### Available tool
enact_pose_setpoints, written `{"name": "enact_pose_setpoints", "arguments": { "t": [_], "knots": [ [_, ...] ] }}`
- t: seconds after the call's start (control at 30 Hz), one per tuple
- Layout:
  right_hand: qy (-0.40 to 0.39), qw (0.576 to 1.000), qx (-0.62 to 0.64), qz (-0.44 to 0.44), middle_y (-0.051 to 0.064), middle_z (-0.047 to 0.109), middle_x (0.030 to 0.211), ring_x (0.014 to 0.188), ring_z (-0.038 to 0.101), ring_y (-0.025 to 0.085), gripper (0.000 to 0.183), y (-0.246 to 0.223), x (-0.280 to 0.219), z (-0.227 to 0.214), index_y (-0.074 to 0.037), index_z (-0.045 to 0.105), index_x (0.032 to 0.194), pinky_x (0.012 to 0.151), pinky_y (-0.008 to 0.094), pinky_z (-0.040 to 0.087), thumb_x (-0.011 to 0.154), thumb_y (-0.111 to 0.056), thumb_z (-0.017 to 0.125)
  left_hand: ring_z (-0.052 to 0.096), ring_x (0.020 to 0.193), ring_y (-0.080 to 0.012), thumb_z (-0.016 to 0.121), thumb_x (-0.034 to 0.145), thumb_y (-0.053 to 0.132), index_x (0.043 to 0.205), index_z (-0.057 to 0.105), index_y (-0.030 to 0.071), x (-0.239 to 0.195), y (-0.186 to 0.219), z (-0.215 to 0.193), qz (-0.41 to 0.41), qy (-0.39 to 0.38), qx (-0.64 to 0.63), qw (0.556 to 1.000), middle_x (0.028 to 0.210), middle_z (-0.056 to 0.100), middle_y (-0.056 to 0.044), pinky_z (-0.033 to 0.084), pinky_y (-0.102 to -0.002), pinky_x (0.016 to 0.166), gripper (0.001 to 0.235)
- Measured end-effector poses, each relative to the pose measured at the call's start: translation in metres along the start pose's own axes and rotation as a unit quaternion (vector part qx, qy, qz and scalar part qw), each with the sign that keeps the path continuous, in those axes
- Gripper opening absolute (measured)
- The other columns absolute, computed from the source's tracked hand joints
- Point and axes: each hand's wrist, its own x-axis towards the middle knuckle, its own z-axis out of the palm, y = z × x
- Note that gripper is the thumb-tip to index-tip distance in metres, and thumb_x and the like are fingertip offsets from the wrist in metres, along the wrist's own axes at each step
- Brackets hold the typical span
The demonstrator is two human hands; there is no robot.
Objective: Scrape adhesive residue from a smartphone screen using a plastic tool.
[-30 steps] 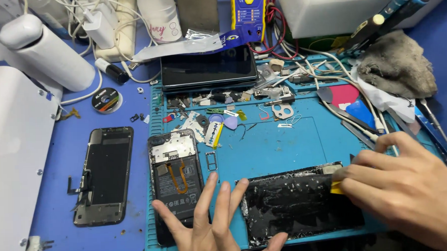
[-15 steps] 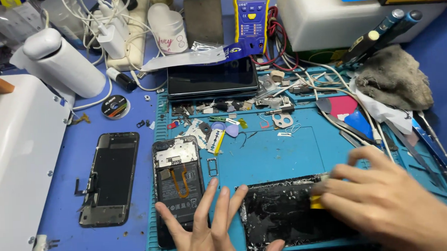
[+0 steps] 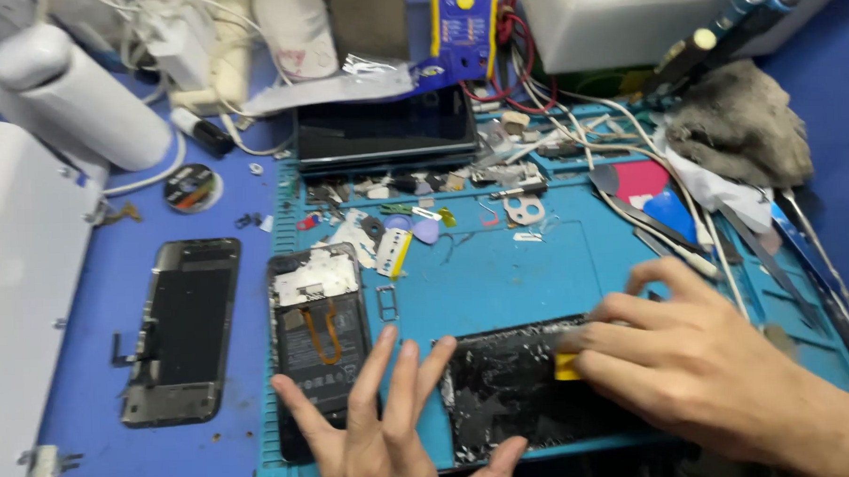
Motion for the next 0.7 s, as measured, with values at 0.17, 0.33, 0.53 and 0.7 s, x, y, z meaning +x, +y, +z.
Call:
{"name": "enact_pose_setpoints", "arguments": {
  "t": [0.17, 0.33, 0.53, 0.7],
  "knots": [
    [-0.059, 0.995, -0.042, 0.065, -0.004, 0.074, 0.107, 0.089, 0.067, 0.019, 0.022, 0.005, -0.036, -0.006, -0.016, 0.064, 0.091, 0.084, 0.046, 0.042, 0.106, -0.018, 0.049, 0.064, 0.136, -0.0259, 0.058, 0.092, 0.075, 0.146, 0.039, 0.001, -0.004, -0.003, 0.003, 0.027, -0.040, -0.011, 0.999, 0.120, 0.080, -0.005, 0.002, -0.087, 0.119, 0.094],
    [0.021, 0.998, -0.046, 0.036, 0.000, 0.078, 0.105, 0.080, 0.065, 0.021, 0.025, 0.000, -0.013, 0.004, -0.010, 0.065, 0.084, 0.081, 0.044, 0.042, 0.109, -0.014, 0.061, 0.065, 0.145, -0.0300, 0.062, 0.097, 0.084, 0.158, 0.030, -0.002, -0.017, -0.011, 0.008, 0.044, -0.078, 0.005, 0.996, 0.137, 0.080, -0.019, -0.005, -0.085, 0.120, 0.110],
    [-0.089, 0.987, -0.076, 0.109, -0.010, 0.076, 0.122, 0.096, 0.070, 0.016, 0.018, 0.002, -0.028, 0.001, -0.012, 0.065, 0.099, 0.087, 0.048, 0.040, 0.108, -0.022, 0.053, 0.072, 0.142, -0.0348, 0.062, 0.103, 0.085, 0.155, 0.033, -0.005, -0.015, -0.016, 0.009, 0.073, -0.074, 0.008, 0.995, 0.130, 0.086, -0.016, -0.005, -0.087, 0.116, 0.107],
    [-0.082, 0.991, -0.063, 0.083, -0.006, 0.077, 0.111, 0.092, 0.070, 0.023, 0.024, 0.002, -0.032, -0.003, -0.013, 0.064, 0.092, 0.088, 0.046, 0.041, 0.110, -0.022, 0.051, 0.075, 0.135, -0.0388, 0.065, 0.105, 0.082, 0.149, 0.047, -0.006, -0.016, -0.017, 0.011, 0.082, -0.074, 0.008, 0.994, 0.132, 0.083, -0.010, -0.005, -0.090, 0.109, 0.100]
  ]
}}
